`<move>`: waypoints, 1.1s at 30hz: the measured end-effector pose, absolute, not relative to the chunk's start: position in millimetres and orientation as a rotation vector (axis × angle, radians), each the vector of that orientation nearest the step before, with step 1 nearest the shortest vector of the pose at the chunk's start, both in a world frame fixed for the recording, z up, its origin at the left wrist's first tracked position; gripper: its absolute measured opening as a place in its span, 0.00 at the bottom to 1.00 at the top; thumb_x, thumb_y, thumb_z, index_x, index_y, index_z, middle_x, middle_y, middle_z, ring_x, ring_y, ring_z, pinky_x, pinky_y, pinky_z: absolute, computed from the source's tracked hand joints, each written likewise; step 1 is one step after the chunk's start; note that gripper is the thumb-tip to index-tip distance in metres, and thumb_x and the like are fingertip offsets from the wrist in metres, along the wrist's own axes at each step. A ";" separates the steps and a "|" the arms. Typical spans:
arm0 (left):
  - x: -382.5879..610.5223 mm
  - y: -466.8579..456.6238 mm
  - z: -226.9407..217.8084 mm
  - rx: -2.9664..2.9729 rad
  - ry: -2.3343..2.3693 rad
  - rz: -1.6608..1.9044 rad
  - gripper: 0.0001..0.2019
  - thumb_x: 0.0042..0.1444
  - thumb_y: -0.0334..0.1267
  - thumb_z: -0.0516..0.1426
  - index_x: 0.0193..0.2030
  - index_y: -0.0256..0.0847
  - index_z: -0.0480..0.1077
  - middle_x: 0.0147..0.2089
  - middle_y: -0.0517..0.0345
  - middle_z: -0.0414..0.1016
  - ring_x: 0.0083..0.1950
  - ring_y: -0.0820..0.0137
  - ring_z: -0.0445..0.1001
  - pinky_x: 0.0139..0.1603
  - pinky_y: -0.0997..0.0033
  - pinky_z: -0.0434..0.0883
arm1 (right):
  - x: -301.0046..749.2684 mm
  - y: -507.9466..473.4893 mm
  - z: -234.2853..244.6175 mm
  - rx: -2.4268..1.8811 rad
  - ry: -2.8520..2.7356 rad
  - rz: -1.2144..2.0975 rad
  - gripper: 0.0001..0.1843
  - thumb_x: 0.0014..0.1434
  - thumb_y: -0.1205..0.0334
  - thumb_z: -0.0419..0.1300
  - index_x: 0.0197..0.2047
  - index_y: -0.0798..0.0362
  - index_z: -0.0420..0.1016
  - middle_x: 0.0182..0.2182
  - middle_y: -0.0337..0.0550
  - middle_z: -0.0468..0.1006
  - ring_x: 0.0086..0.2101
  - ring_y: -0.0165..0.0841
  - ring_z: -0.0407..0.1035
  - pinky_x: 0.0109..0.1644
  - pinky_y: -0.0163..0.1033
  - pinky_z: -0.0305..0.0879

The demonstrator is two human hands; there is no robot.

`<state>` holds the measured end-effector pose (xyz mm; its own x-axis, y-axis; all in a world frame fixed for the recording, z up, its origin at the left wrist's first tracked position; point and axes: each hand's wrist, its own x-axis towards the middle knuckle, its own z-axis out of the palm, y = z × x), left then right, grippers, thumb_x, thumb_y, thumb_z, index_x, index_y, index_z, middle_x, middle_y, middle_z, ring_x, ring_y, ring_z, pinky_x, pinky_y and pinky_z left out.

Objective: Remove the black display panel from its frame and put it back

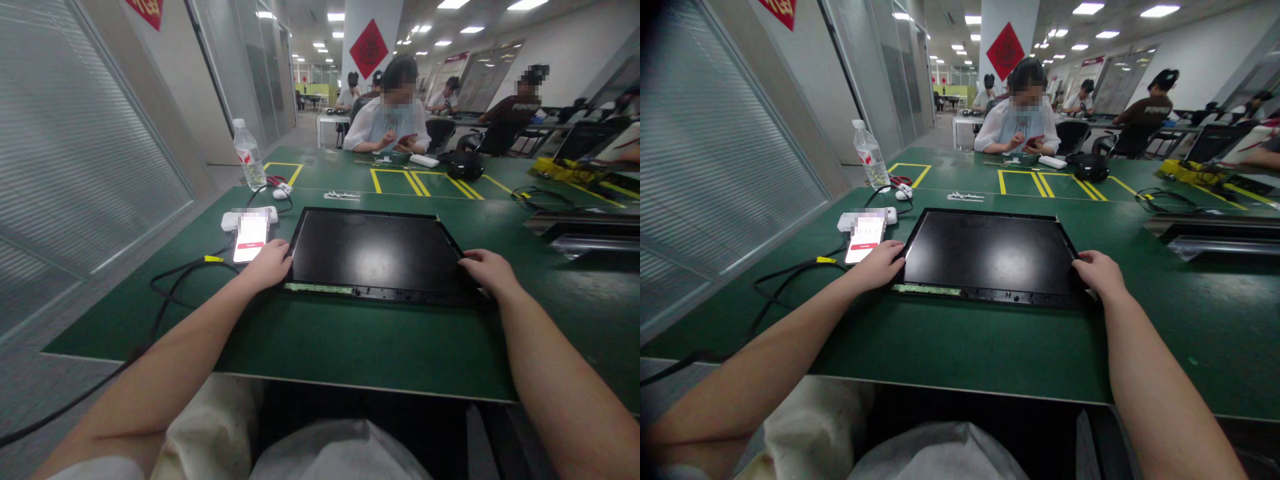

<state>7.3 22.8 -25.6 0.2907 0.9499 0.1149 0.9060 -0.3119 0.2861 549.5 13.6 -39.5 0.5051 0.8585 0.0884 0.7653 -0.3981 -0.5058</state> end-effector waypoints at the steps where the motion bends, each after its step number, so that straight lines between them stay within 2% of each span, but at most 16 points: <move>1: 8.0 23.3 -26.4 2.380 1.745 0.396 0.21 0.64 0.38 0.56 0.59 0.34 0.82 0.65 0.34 0.82 0.69 0.43 0.79 0.75 0.45 0.73 | 549.7 13.7 -39.4 -2.283 -1.340 0.262 0.12 0.54 0.56 0.68 0.42 0.48 0.86 0.39 0.52 0.87 0.45 0.52 0.82 0.50 0.52 0.77; 5: 11.0 23.6 -27.6 2.360 1.783 0.398 0.23 0.64 0.34 0.54 0.60 0.29 0.82 0.66 0.29 0.81 0.69 0.42 0.79 0.75 0.46 0.73 | 549.1 13.9 -39.5 -2.346 -1.380 0.262 0.17 0.57 0.55 0.67 0.48 0.50 0.87 0.46 0.57 0.87 0.48 0.53 0.82 0.52 0.52 0.77; 8: 12.6 22.6 -27.2 2.346 1.797 0.413 0.24 0.65 0.33 0.54 0.61 0.27 0.81 0.67 0.27 0.81 0.70 0.41 0.79 0.75 0.44 0.73 | 548.7 14.1 -41.4 -2.355 -1.385 0.238 0.17 0.59 0.55 0.67 0.50 0.49 0.86 0.47 0.55 0.87 0.48 0.52 0.82 0.53 0.52 0.78; 12: 13.0 22.1 -28.0 2.324 1.794 0.453 0.23 0.62 0.33 0.56 0.61 0.32 0.82 0.66 0.31 0.82 0.69 0.41 0.79 0.75 0.42 0.73 | 549.9 14.7 -43.9 -2.359 -1.391 0.239 0.19 0.59 0.55 0.67 0.52 0.50 0.86 0.47 0.56 0.87 0.48 0.53 0.82 0.52 0.54 0.78; 17: 11.1 21.3 -27.8 2.271 1.757 0.512 0.22 0.62 0.34 0.57 0.58 0.32 0.82 0.66 0.30 0.82 0.69 0.40 0.78 0.76 0.41 0.72 | 550.4 14.6 -43.7 -2.374 -1.398 0.261 0.21 0.61 0.54 0.65 0.55 0.50 0.85 0.49 0.56 0.87 0.51 0.53 0.82 0.55 0.53 0.77; 21: 10.2 21.0 -24.1 2.185 1.709 0.588 0.19 0.59 0.35 0.58 0.54 0.35 0.84 0.64 0.34 0.83 0.69 0.41 0.78 0.76 0.42 0.71 | 548.4 13.1 -41.0 -2.395 -1.400 0.272 0.22 0.62 0.53 0.65 0.57 0.50 0.85 0.52 0.56 0.87 0.53 0.53 0.81 0.57 0.53 0.77; 26: 11.8 20.1 -17.8 1.987 1.657 0.744 0.15 0.55 0.34 0.61 0.46 0.40 0.86 0.62 0.40 0.87 0.71 0.42 0.77 0.77 0.46 0.69 | 543.6 10.2 -36.0 -2.404 -1.408 0.262 0.21 0.62 0.53 0.65 0.56 0.50 0.85 0.50 0.57 0.87 0.51 0.52 0.81 0.53 0.50 0.76; 30: 13.8 14.7 -13.9 1.738 1.631 0.879 0.13 0.52 0.34 0.64 0.42 0.46 0.88 0.50 0.52 0.92 0.62 0.44 0.85 0.67 0.50 0.78 | 539.6 8.5 -31.8 -2.429 -1.424 0.283 0.24 0.64 0.54 0.63 0.59 0.54 0.84 0.53 0.58 0.87 0.52 0.50 0.81 0.52 0.46 0.74; 33: 17.6 10.1 -12.7 1.512 1.618 0.988 0.16 0.51 0.32 0.66 0.46 0.45 0.89 0.46 0.53 0.93 0.54 0.47 0.88 0.59 0.54 0.82 | 537.9 8.1 -29.9 -2.447 -1.419 0.294 0.26 0.65 0.54 0.62 0.62 0.56 0.83 0.54 0.58 0.86 0.52 0.49 0.80 0.51 0.45 0.73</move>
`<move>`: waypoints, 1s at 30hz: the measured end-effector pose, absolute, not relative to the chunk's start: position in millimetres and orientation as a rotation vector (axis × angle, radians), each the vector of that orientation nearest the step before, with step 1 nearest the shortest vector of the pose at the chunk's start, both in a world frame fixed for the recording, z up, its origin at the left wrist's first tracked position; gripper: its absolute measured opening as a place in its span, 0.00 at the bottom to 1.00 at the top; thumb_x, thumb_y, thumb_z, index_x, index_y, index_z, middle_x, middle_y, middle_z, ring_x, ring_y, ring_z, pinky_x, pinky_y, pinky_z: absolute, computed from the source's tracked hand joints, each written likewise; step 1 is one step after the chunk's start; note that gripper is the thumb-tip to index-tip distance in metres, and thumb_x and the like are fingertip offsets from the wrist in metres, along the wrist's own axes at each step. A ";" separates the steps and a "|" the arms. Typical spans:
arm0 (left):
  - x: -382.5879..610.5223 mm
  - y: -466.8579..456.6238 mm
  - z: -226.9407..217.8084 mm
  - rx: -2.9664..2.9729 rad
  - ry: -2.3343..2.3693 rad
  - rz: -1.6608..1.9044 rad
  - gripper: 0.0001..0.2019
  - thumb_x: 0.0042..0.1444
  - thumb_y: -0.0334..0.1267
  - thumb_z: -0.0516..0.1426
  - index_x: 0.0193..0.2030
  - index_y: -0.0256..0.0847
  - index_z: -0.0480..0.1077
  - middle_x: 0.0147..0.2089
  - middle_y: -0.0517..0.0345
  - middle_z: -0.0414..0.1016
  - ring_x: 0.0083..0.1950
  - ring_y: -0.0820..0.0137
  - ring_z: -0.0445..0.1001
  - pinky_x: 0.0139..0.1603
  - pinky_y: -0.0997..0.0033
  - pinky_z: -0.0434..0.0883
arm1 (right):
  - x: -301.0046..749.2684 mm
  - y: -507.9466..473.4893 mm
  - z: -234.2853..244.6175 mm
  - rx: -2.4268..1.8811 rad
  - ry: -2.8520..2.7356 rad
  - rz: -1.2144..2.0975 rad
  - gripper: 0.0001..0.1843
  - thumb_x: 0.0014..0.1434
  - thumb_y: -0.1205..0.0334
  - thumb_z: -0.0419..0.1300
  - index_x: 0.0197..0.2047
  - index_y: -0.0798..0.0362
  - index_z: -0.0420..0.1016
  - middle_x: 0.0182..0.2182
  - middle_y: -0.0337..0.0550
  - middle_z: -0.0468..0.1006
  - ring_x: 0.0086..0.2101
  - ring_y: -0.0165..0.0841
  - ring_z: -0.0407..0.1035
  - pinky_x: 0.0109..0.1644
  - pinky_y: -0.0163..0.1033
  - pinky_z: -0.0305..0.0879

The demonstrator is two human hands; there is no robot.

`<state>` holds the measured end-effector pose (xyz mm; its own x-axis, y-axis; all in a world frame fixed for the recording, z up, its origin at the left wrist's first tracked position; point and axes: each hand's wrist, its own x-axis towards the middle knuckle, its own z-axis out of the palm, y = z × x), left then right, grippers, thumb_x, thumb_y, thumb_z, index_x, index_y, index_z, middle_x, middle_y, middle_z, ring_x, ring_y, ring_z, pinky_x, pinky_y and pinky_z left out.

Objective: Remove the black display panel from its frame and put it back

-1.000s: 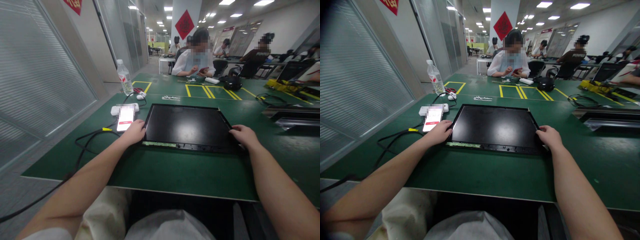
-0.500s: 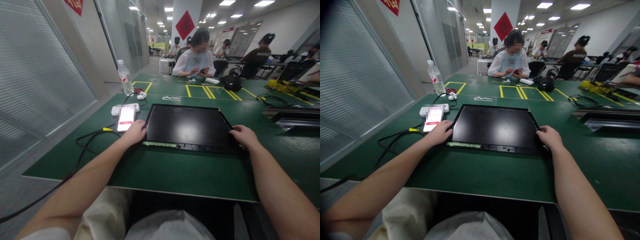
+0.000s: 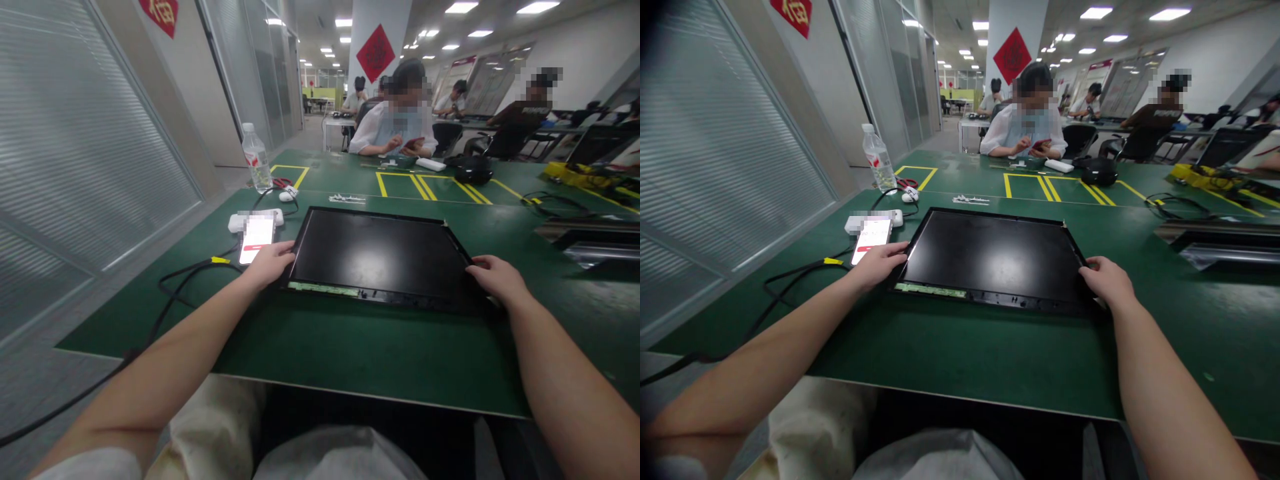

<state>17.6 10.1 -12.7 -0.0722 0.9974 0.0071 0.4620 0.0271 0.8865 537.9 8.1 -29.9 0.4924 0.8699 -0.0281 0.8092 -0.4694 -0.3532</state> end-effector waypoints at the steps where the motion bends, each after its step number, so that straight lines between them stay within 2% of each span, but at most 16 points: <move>1: 19.3 8.9 -12.5 1.436 1.609 1.022 0.18 0.51 0.31 0.67 0.49 0.44 0.89 0.46 0.53 0.93 0.53 0.48 0.89 0.57 0.55 0.83 | 537.6 8.1 -29.5 -2.453 -1.416 0.295 0.26 0.65 0.54 0.62 0.62 0.56 0.83 0.55 0.58 0.86 0.53 0.50 0.80 0.51 0.45 0.72; 5: 25.6 6.6 -11.7 1.159 1.550 1.110 0.22 0.54 0.26 0.66 0.56 0.39 0.87 0.46 0.50 0.92 0.41 0.60 0.89 0.42 0.66 0.84 | 536.6 7.9 -29.5 -2.452 -1.413 0.287 0.25 0.65 0.54 0.62 0.61 0.55 0.83 0.55 0.58 0.86 0.53 0.49 0.80 0.50 0.44 0.72; 8: 28.1 6.1 -10.1 0.998 1.501 1.139 0.24 0.53 0.21 0.67 0.57 0.36 0.85 0.44 0.49 0.92 0.30 0.68 0.85 0.29 0.74 0.78 | 535.8 7.4 -29.9 -2.448 -1.407 0.282 0.24 0.65 0.54 0.62 0.60 0.54 0.83 0.55 0.57 0.86 0.52 0.49 0.80 0.50 0.44 0.72; 10: 29.2 5.7 -8.5 0.913 1.465 1.149 0.25 0.52 0.20 0.67 0.58 0.35 0.84 0.42 0.50 0.91 0.26 0.70 0.82 0.25 0.75 0.76 | 535.3 7.1 -29.7 -2.447 -1.401 0.286 0.24 0.65 0.54 0.62 0.60 0.54 0.83 0.54 0.57 0.86 0.52 0.49 0.80 0.50 0.44 0.73; 15: 33.3 4.0 -3.4 0.764 1.382 1.153 0.31 0.51 0.16 0.67 0.63 0.34 0.80 0.37 0.53 0.90 0.24 0.68 0.82 0.26 0.72 0.80 | 535.2 6.7 -28.9 -2.428 -1.405 0.295 0.25 0.65 0.54 0.62 0.60 0.56 0.83 0.54 0.59 0.86 0.51 0.50 0.80 0.49 0.46 0.73; 20: 35.6 2.6 0.5 0.679 1.330 1.154 0.34 0.52 0.15 0.65 0.66 0.34 0.77 0.34 0.54 0.89 0.24 0.65 0.84 0.29 0.69 0.83 | 537.4 6.6 -31.8 -2.410 -1.408 0.281 0.22 0.64 0.54 0.63 0.58 0.52 0.83 0.53 0.56 0.87 0.52 0.50 0.80 0.49 0.45 0.72; 26: 38.8 1.4 4.8 0.626 1.286 1.172 0.33 0.57 0.16 0.65 0.69 0.35 0.74 0.30 0.58 0.85 0.24 0.67 0.83 0.28 0.72 0.83 | 536.7 6.1 -31.5 -2.405 -1.415 0.288 0.23 0.64 0.54 0.62 0.59 0.54 0.83 0.53 0.58 0.87 0.51 0.51 0.80 0.50 0.46 0.72; 30: 41.5 1.5 5.6 0.604 1.253 1.195 0.31 0.59 0.16 0.64 0.68 0.35 0.74 0.33 0.57 0.87 0.23 0.69 0.83 0.26 0.74 0.81 | 534.8 5.6 -28.9 -2.411 -1.418 0.300 0.25 0.64 0.55 0.61 0.60 0.55 0.83 0.55 0.60 0.86 0.52 0.51 0.80 0.50 0.46 0.73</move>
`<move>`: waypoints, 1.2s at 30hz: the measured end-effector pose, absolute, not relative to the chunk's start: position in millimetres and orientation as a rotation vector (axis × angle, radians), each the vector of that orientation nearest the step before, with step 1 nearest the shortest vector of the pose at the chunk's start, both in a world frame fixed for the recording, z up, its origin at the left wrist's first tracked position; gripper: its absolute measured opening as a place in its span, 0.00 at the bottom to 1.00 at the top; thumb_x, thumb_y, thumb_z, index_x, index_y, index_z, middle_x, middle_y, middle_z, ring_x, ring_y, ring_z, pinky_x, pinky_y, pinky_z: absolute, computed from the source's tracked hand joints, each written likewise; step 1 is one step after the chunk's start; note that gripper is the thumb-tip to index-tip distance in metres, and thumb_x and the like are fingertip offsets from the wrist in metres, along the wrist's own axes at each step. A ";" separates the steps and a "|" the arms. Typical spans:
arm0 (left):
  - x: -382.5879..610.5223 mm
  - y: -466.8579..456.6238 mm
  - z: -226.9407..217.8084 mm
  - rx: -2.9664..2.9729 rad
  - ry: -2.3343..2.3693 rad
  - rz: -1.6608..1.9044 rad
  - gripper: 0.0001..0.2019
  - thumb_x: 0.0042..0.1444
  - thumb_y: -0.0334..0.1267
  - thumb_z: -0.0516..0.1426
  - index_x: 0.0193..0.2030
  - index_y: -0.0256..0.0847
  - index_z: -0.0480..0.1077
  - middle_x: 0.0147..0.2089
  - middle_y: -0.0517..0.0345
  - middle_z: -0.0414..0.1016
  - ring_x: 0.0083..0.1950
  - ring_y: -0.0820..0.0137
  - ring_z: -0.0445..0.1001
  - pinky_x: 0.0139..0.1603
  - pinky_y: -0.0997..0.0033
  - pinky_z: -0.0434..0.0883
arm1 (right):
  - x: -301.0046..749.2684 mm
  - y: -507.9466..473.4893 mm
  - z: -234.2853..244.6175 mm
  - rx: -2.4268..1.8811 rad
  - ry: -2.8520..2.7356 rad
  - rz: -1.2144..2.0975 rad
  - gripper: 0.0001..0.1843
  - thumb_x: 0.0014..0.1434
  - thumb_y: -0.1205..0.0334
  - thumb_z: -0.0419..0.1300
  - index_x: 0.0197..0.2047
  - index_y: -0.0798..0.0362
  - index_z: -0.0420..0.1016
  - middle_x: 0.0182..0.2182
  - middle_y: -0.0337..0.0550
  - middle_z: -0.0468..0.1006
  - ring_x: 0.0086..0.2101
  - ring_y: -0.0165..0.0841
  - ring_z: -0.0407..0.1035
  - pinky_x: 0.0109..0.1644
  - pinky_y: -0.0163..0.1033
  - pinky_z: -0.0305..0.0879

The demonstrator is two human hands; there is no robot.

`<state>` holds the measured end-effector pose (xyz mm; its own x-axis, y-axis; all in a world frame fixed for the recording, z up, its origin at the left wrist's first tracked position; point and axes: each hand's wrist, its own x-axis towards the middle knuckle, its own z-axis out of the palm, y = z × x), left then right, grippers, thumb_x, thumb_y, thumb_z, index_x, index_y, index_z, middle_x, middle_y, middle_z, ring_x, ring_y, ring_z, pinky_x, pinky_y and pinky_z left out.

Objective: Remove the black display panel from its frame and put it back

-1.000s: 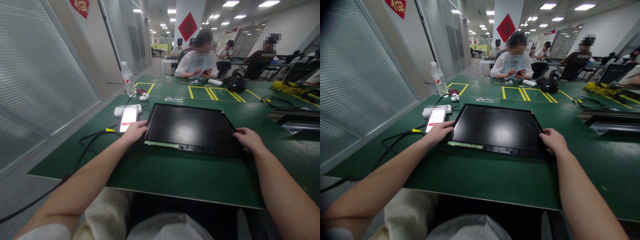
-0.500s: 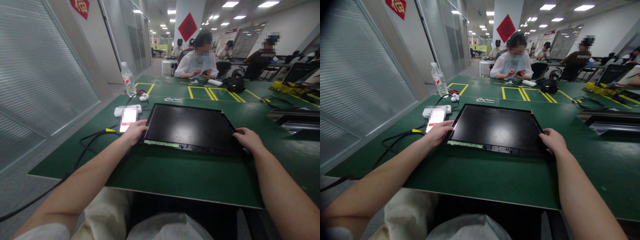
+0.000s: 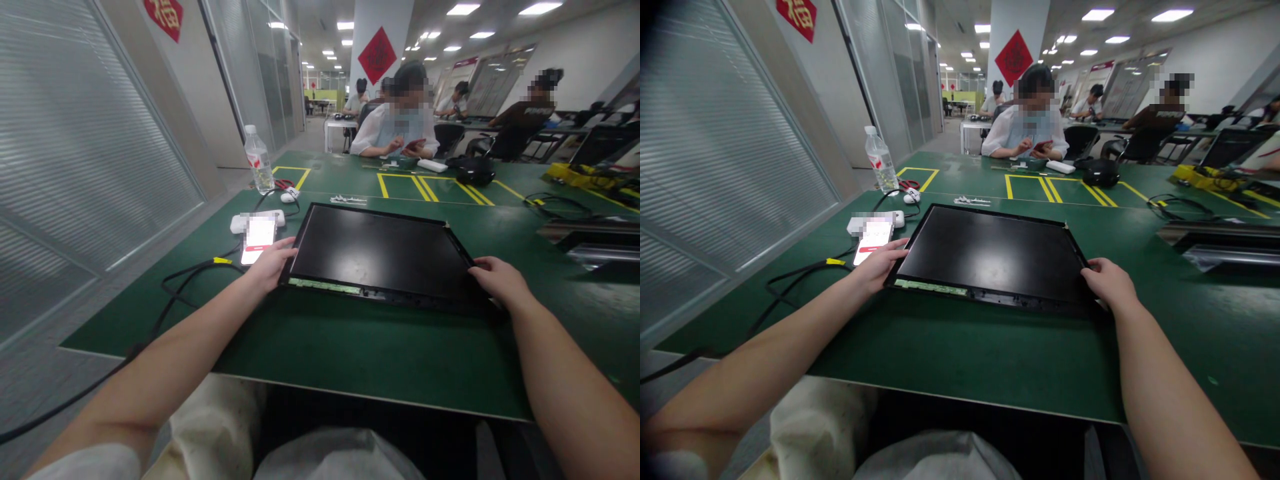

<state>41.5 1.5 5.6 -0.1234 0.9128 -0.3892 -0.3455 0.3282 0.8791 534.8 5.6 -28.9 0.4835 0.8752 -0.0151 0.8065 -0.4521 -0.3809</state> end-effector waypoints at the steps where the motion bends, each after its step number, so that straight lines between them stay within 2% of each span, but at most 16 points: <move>1: 41.7 1.8 5.3 0.601 1.244 1.200 0.30 0.59 0.16 0.64 0.68 0.36 0.74 0.34 0.56 0.87 0.24 0.69 0.83 0.26 0.74 0.81 | 534.6 5.5 -28.4 -2.413 -1.419 0.301 0.25 0.64 0.55 0.61 0.60 0.56 0.83 0.55 0.60 0.86 0.52 0.51 0.80 0.50 0.47 0.73; 6: 40.2 4.6 1.9 0.593 1.205 1.218 0.29 0.59 0.17 0.64 0.67 0.35 0.74 0.38 0.53 0.89 0.28 0.66 0.87 0.28 0.73 0.83 | 534.9 5.7 -27.6 -2.428 -1.413 0.308 0.24 0.64 0.55 0.61 0.59 0.53 0.83 0.55 0.58 0.87 0.53 0.51 0.80 0.50 0.46 0.73; 14: 37.0 6.0 -2.6 0.612 1.181 1.209 0.37 0.54 0.17 0.70 0.70 0.37 0.71 0.40 0.54 0.89 0.26 0.66 0.87 0.27 0.72 0.83 | 535.3 5.1 -28.3 -2.426 -1.407 0.322 0.23 0.66 0.54 0.61 0.60 0.53 0.82 0.56 0.58 0.86 0.55 0.51 0.80 0.53 0.46 0.72; 19: 37.1 4.0 -0.2 0.617 1.194 1.203 0.35 0.58 0.19 0.70 0.71 0.35 0.70 0.40 0.53 0.89 0.26 0.67 0.86 0.27 0.72 0.83 | 535.3 5.3 -29.2 -2.414 -1.406 0.309 0.24 0.66 0.55 0.61 0.61 0.54 0.83 0.56 0.59 0.86 0.54 0.51 0.80 0.52 0.45 0.73; 23: 36.8 2.5 2.8 0.619 1.223 1.205 0.39 0.58 0.20 0.71 0.75 0.35 0.66 0.40 0.52 0.90 0.27 0.66 0.86 0.26 0.73 0.81 | 535.7 5.3 -29.6 -2.411 -1.416 0.312 0.24 0.66 0.55 0.61 0.61 0.54 0.82 0.57 0.59 0.86 0.54 0.51 0.80 0.51 0.46 0.72; 26: 37.8 1.7 4.1 0.643 1.237 1.188 0.34 0.59 0.22 0.72 0.71 0.35 0.71 0.40 0.52 0.90 0.26 0.68 0.85 0.26 0.74 0.80 | 536.2 5.3 -30.2 -2.407 -1.423 0.313 0.23 0.66 0.55 0.61 0.60 0.54 0.82 0.56 0.59 0.86 0.53 0.50 0.80 0.51 0.45 0.73; 32: 38.7 -1.1 7.4 0.723 1.258 1.157 0.22 0.58 0.25 0.73 0.59 0.37 0.84 0.39 0.49 0.91 0.33 0.63 0.89 0.31 0.71 0.83 | 539.4 8.2 -34.7 -2.383 -1.416 0.293 0.22 0.63 0.55 0.63 0.57 0.51 0.84 0.49 0.56 0.87 0.50 0.51 0.82 0.52 0.49 0.76; 36: 35.6 -2.7 10.6 0.768 1.277 1.152 0.16 0.57 0.20 0.70 0.52 0.35 0.87 0.37 0.49 0.91 0.32 0.65 0.88 0.33 0.73 0.83 | 542.6 10.7 -38.4 -2.374 -1.403 0.253 0.19 0.62 0.54 0.64 0.54 0.47 0.85 0.47 0.53 0.87 0.52 0.54 0.82 0.55 0.54 0.78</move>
